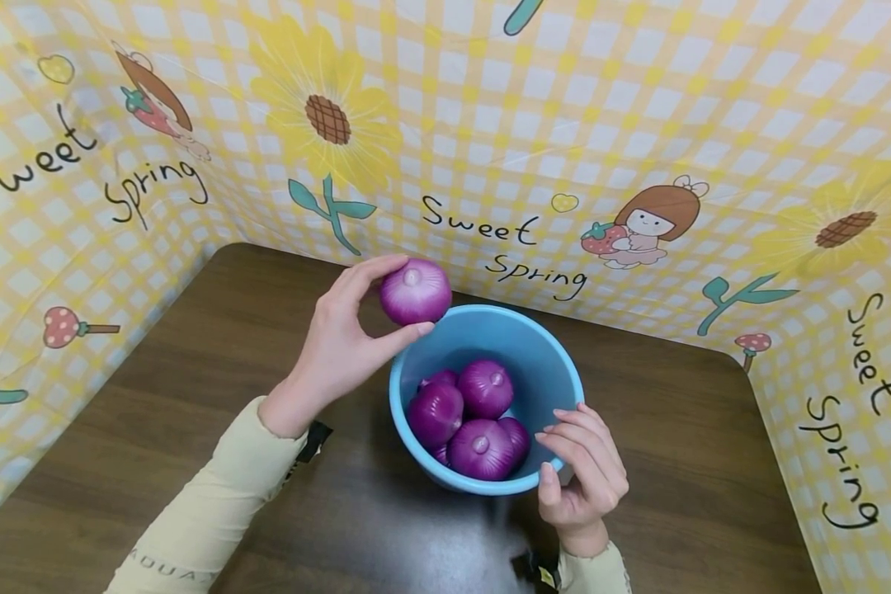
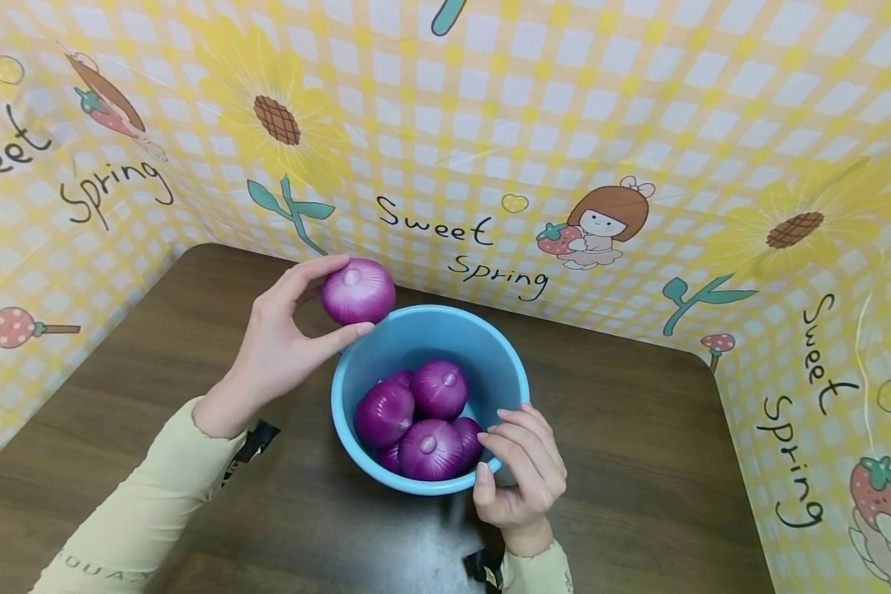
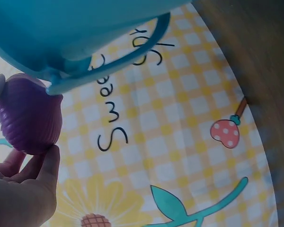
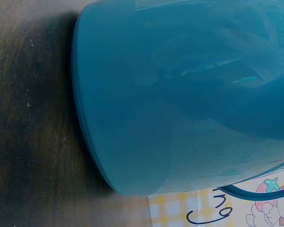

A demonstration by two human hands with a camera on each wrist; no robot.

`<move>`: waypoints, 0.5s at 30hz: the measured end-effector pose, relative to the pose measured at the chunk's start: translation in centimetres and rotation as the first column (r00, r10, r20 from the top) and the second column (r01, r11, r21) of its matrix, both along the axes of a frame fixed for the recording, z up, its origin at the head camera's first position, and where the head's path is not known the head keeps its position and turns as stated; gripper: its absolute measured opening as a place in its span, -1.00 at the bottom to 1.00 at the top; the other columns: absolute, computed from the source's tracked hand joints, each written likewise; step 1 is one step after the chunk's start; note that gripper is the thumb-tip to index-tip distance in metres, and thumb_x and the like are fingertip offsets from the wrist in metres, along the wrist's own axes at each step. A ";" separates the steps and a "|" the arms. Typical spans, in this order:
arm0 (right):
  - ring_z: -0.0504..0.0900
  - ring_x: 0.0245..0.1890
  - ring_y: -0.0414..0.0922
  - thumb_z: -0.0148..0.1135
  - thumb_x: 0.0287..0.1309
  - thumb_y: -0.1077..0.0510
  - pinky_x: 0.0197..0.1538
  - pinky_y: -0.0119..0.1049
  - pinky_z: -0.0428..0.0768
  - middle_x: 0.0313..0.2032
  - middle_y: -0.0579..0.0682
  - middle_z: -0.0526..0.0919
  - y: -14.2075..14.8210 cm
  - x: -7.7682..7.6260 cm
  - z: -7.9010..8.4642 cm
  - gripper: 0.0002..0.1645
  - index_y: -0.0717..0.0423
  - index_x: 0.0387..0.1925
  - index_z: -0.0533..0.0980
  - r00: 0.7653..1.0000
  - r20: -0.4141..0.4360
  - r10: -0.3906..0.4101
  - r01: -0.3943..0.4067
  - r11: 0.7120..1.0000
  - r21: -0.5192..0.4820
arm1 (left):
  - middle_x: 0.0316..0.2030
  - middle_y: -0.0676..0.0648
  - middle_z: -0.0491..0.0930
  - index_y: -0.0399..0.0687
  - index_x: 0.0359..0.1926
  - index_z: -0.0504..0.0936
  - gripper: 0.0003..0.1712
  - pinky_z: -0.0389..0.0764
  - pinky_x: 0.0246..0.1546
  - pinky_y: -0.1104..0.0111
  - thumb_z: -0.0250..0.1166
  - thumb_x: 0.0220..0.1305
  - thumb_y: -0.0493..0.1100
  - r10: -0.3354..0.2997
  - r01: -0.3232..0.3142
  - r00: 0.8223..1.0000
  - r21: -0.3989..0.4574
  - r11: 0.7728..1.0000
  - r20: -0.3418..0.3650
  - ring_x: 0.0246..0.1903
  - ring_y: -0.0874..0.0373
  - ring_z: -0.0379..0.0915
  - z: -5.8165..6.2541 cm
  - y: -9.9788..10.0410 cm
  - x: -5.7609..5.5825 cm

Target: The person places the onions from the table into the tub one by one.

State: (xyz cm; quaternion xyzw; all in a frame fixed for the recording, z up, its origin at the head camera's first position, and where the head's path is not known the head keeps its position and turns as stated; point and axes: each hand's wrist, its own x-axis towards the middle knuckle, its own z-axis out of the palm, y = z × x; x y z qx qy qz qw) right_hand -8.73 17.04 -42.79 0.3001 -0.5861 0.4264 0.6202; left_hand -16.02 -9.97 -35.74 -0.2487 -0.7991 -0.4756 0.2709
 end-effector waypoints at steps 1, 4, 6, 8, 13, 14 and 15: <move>0.63 -0.52 0.18 0.26 0.22 0.01 0.02 -0.01 0.66 -0.65 0.21 0.61 0.0 0.0 0.0 -0.47 0.36 -0.69 0.62 1.000 -0.001 0.000 0.000 1.000 -0.001 | 0.23 0.02 0.55 -0.05 0.34 0.53 -0.11 0.60 0.09 0.12 0.69 -0.06 -0.15 -0.005 0.005 1.000 0.000 1.000 -0.007 0.21 0.10 0.42 0.1 0.1 0.1; 0.62 -0.53 0.19 0.26 0.22 0.01 0.02 -0.01 0.66 -0.65 0.21 0.61 0.0 0.0 0.0 -0.46 0.36 -0.69 0.62 1.000 -0.005 0.002 -0.002 1.000 -0.003 | 0.22 0.01 0.55 -0.06 0.33 0.53 -0.10 0.60 0.09 0.16 0.70 -0.07 -0.17 -0.023 0.023 1.000 0.009 1.000 -0.021 0.20 0.09 0.42 0.3 0.5 0.2; 0.62 -0.53 0.20 0.26 0.22 0.01 0.02 -0.01 0.66 -0.65 0.21 0.61 0.0 -0.1 0.0 -0.47 0.36 -0.69 0.62 1.000 -0.009 0.003 -0.003 1.000 -0.007 | 0.23 0.02 0.54 -0.06 0.33 0.53 -0.10 0.59 0.09 0.19 0.70 -0.07 -0.17 -0.037 0.037 0.999 0.014 0.999 -0.025 0.21 0.09 0.42 0.4 0.7 0.4; 0.61 -0.53 0.20 0.26 0.22 0.01 0.02 -0.01 0.66 -0.65 0.21 0.61 0.0 -0.1 0.0 -0.47 0.35 -0.69 0.61 1.000 -0.011 0.004 -0.004 1.000 -0.009 | 0.23 0.02 0.54 -0.06 0.34 0.53 -0.10 0.60 0.09 0.19 0.70 -0.08 -0.17 -0.050 0.051 0.998 0.016 0.999 -0.025 0.21 0.09 0.42 0.5 0.9 0.5; 0.62 -0.53 0.19 0.27 0.22 0.00 0.02 -0.01 0.66 -0.65 0.22 0.61 0.0 -0.1 0.0 -0.46 0.36 -0.69 0.62 1.000 -0.008 0.005 -0.005 1.000 -0.008 | 0.25 0.01 0.53 -0.08 0.33 0.52 -0.09 0.60 0.10 0.18 0.70 -0.09 -0.19 -0.083 0.084 0.996 0.019 0.996 -0.032 0.23 0.09 0.40 1.0 1.3 1.0; 0.62 -0.52 0.19 0.26 0.23 0.00 0.02 -0.01 0.66 -0.64 0.22 0.62 0.0 -0.1 0.0 -0.46 0.36 -0.69 0.62 1.000 -0.006 0.005 -0.005 1.000 -0.007 | 0.25 0.00 0.53 -0.09 0.33 0.52 -0.09 0.60 0.10 0.18 0.70 -0.09 -0.19 -0.092 0.093 0.995 0.022 0.995 -0.037 0.23 0.08 0.40 1.0 1.4 1.1; 0.62 -0.52 0.19 0.26 0.23 0.00 0.02 -0.01 0.66 -0.64 0.22 0.62 0.0 -0.1 -0.1 -0.46 0.36 -0.69 0.62 1.000 -0.004 0.004 -0.004 1.000 -0.006 | 0.25 0.00 0.53 -0.09 0.33 0.52 -0.09 0.59 0.11 0.18 0.70 -0.09 -0.19 -0.102 0.103 0.994 0.023 0.994 -0.042 0.24 0.07 0.40 1.1 1.6 1.2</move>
